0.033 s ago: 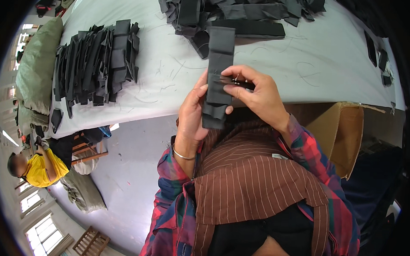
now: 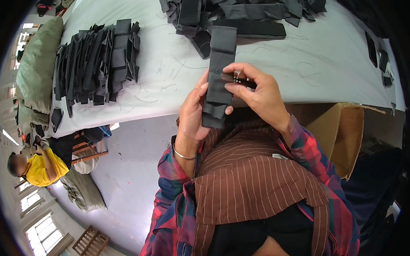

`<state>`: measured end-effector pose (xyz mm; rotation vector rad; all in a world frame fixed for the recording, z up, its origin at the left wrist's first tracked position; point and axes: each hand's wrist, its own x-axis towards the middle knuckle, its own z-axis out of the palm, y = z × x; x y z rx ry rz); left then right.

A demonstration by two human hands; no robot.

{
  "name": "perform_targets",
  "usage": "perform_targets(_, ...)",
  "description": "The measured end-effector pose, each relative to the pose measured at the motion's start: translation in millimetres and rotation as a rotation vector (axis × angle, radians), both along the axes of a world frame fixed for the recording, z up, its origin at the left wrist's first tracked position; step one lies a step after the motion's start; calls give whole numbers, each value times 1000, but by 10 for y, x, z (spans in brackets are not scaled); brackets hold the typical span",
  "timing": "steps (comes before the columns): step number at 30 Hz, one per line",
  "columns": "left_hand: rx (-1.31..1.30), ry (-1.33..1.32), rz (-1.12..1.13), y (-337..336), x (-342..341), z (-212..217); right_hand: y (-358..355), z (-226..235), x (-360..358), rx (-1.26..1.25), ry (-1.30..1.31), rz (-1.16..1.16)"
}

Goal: Trimming excess threads from black fabric pieces using thread snips.

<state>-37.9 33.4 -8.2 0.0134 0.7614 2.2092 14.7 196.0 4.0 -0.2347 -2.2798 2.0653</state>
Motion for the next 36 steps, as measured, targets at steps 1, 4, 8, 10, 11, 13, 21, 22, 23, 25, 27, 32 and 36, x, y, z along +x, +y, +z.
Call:
perform_targets(1,-7,2,-4,4,-1,4,-1,-2,-12,75,1,-55)
perform_targets(4,-24,16,8,-30,-16,-72,-31,11,6,244,206,-107)
perform_targets(8,-34,75,33,-10,-34,-85,-35,-68,99,411,297,-44)
perform_targets(10,-54,60,53,26,-23,-63,-45,-94,135,557,304,35)
perform_targets(11,-74,47,73,39,-18,-57,-74,-115,131,584,337,7)
perform_targets(13,-64,47,67,47,-13,-52,-92,-122,122,603,346,-9)
perform_targets(21,-28,37,49,41,13,-59,-37,-150,120,621,350,-47)
perform_targets(22,-70,80,68,29,20,-65,-24,-124,119,575,341,-76)
perform_targets(23,-113,123,88,17,24,-66,-14,-102,120,529,332,-104)
perform_targets(25,-148,156,85,3,6,-66,4,-77,137,436,274,-139)
perform_targets(27,-185,189,84,-6,-7,-61,30,-69,154,342,218,-171)
perform_targets(32,-158,157,102,-2,-6,-46,78,-85,203,411,271,-52)
perform_targets(36,-186,173,92,9,23,12,82,-142,215,523,255,0)
